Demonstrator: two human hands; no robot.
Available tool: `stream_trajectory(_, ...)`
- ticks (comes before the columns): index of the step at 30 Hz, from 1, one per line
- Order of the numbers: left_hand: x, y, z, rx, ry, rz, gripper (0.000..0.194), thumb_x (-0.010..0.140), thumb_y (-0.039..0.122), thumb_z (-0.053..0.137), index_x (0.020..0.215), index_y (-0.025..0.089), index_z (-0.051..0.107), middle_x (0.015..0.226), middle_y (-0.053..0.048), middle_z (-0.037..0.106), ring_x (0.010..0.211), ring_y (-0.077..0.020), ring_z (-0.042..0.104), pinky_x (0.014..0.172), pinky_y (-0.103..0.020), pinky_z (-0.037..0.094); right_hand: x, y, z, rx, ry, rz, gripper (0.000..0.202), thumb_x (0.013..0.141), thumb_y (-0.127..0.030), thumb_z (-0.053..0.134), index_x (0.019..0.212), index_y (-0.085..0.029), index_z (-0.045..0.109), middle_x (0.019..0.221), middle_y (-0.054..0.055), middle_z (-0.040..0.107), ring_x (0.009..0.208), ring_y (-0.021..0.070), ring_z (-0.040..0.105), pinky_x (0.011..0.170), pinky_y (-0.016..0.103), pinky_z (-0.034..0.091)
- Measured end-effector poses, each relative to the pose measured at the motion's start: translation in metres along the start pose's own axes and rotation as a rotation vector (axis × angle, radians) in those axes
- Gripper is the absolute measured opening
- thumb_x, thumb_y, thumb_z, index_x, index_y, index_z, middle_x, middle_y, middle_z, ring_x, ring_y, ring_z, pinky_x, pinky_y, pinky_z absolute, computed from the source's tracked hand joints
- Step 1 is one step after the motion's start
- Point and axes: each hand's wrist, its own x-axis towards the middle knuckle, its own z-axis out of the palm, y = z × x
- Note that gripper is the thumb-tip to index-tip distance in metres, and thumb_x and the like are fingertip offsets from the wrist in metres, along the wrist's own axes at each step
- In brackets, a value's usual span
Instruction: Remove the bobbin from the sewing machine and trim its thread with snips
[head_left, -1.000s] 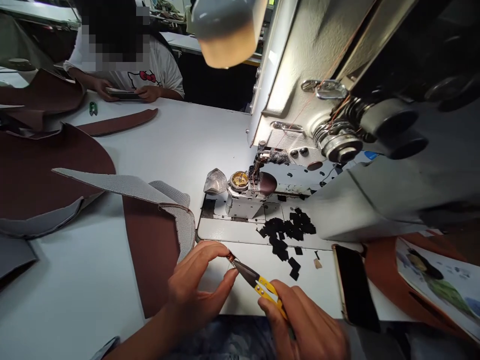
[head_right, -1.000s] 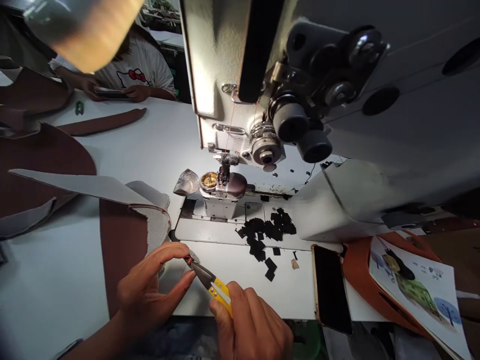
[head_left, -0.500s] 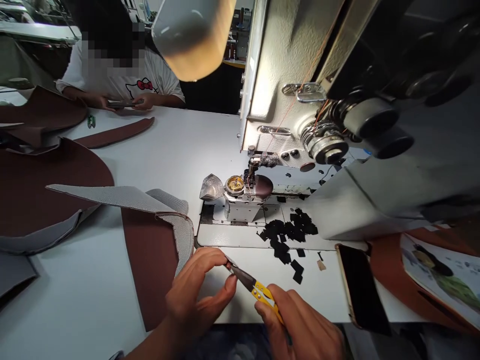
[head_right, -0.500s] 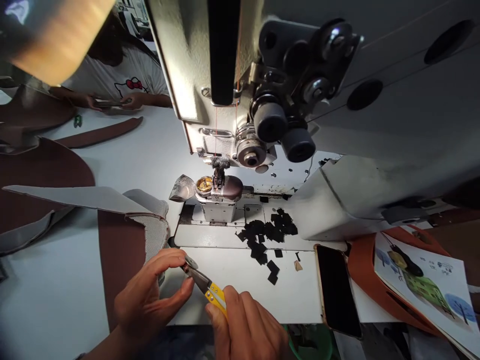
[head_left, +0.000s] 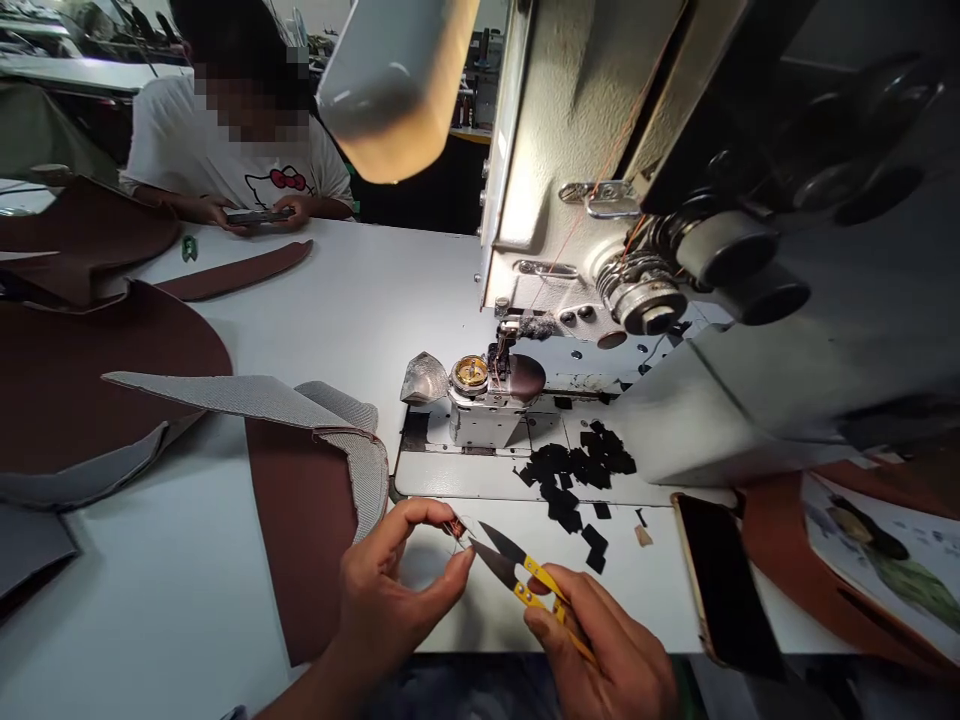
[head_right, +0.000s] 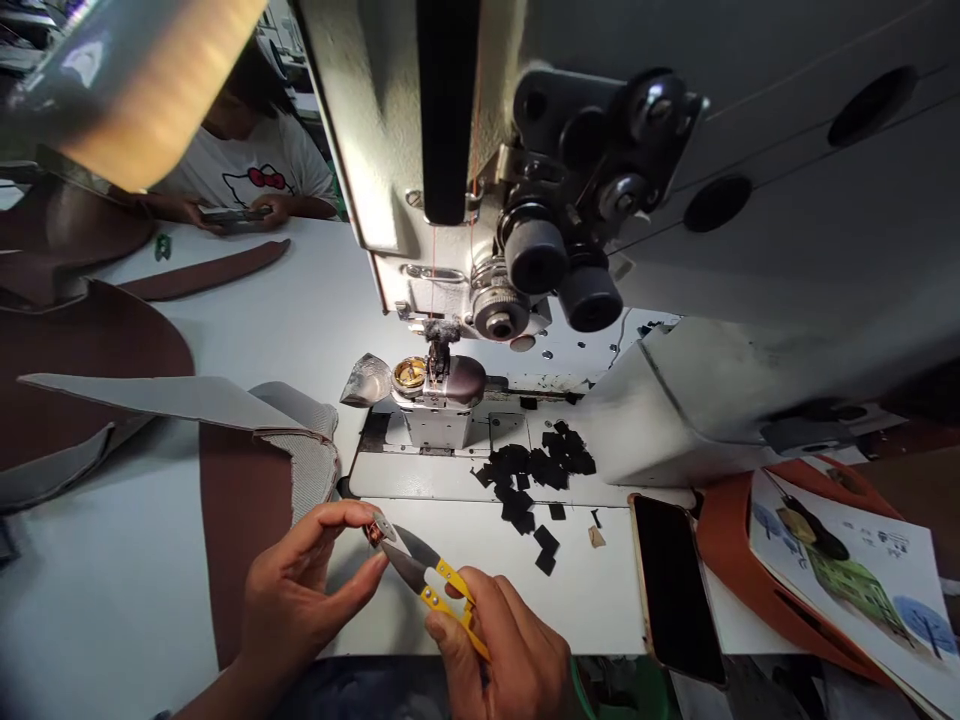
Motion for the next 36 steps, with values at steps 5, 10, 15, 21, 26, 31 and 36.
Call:
stream_trajectory(5, 0.001, 0.000, 0.001, 0.013, 0.007, 0.059, 0.028, 0.072, 0.006, 0.065, 0.093, 0.021, 0.056, 0.081, 0.002, 0.062, 0.076, -0.0126, 0.063, 0.073, -0.023, 0.052, -0.002, 0.003, -0.001, -0.171, 0.060, -0.174, 0.020, 0.093, -0.031, 0.052, 0.097, -0.014, 0.060, 0.064, 0.002, 0.063, 0.050, 0.0103, 0.058, 0.051, 0.021, 0.042)
stream_trajectory(10, 0.002, 0.001, 0.001, 0.030, 0.025, 0.195, 0.032, 0.071, 0.002, 0.063, 0.098, 0.018, 0.055, 0.086, -0.002, 0.062, 0.082, -0.0142, 0.062, 0.074, -0.025, 0.052, 0.006, -0.002, -0.004, -0.290, 0.080, -0.285, 0.022, 0.093, -0.032, 0.052, 0.094, -0.012, 0.062, 0.063, 0.002, 0.064, 0.048, 0.0094, 0.059, 0.050, 0.022, 0.040)
stream_trajectory(15, 0.002, -0.001, 0.001, 0.060, 0.028, 0.264, 0.035, 0.070, -0.001, 0.064, 0.099, 0.016, 0.056, 0.086, -0.003, 0.062, 0.083, -0.0153, 0.061, 0.075, -0.028, 0.053, 0.009, -0.005, -0.008, -0.363, 0.077, -0.310, 0.024, 0.093, -0.033, 0.053, 0.092, -0.012, 0.063, 0.062, 0.003, 0.064, 0.049, 0.0104, 0.059, 0.051, 0.024, 0.039)
stream_trajectory(21, 0.003, 0.000, 0.002, 0.086, 0.024, 0.331, 0.036, 0.069, -0.002, 0.064, 0.101, 0.015, 0.056, 0.084, -0.004, 0.062, 0.081, -0.0164, 0.060, 0.072, -0.031, 0.053, 0.007, -0.001, -0.006, -0.406, 0.084, -0.345, 0.024, 0.091, -0.033, 0.055, 0.093, -0.010, 0.063, 0.062, 0.004, 0.065, 0.049, 0.0105, 0.059, 0.053, 0.024, 0.040)
stream_trajectory(26, 0.007, 0.003, 0.002, 0.089, 0.010, 0.340, 0.034, 0.069, -0.001, 0.064, 0.099, 0.014, 0.056, 0.082, -0.004, 0.062, 0.078, -0.0160, 0.060, 0.070, -0.030, 0.052, 0.006, 0.000, -0.004, -0.377, 0.102, -0.320, 0.023, 0.092, -0.032, 0.055, 0.091, -0.011, 0.063, 0.064, 0.004, 0.066, 0.051, 0.0107, 0.061, 0.056, 0.023, 0.041)
stream_trajectory(31, 0.007, 0.006, 0.001, 0.095, 0.015, 0.366, 0.032, 0.070, -0.002, 0.063, 0.097, 0.013, 0.056, 0.080, -0.004, 0.061, 0.076, -0.0159, 0.059, 0.068, -0.030, 0.052, 0.003, 0.001, 0.000, -0.413, 0.106, -0.312, 0.026, 0.092, -0.035, 0.054, 0.091, -0.011, 0.064, 0.064, 0.003, 0.066, 0.049, 0.0093, 0.060, 0.054, 0.022, 0.041)
stream_trajectory(36, 0.007, 0.004, 0.001, 0.139, 0.060, 0.402, 0.031, 0.068, -0.003, 0.064, 0.093, 0.012, 0.056, 0.078, -0.005, 0.061, 0.076, -0.0167, 0.060, 0.068, -0.031, 0.053, -0.005, 0.000, 0.011, -0.446, 0.184, -0.263, 0.029, 0.092, -0.038, 0.053, 0.085, -0.012, 0.065, 0.060, 0.000, 0.065, 0.046, 0.0083, 0.060, 0.051, 0.021, 0.040)
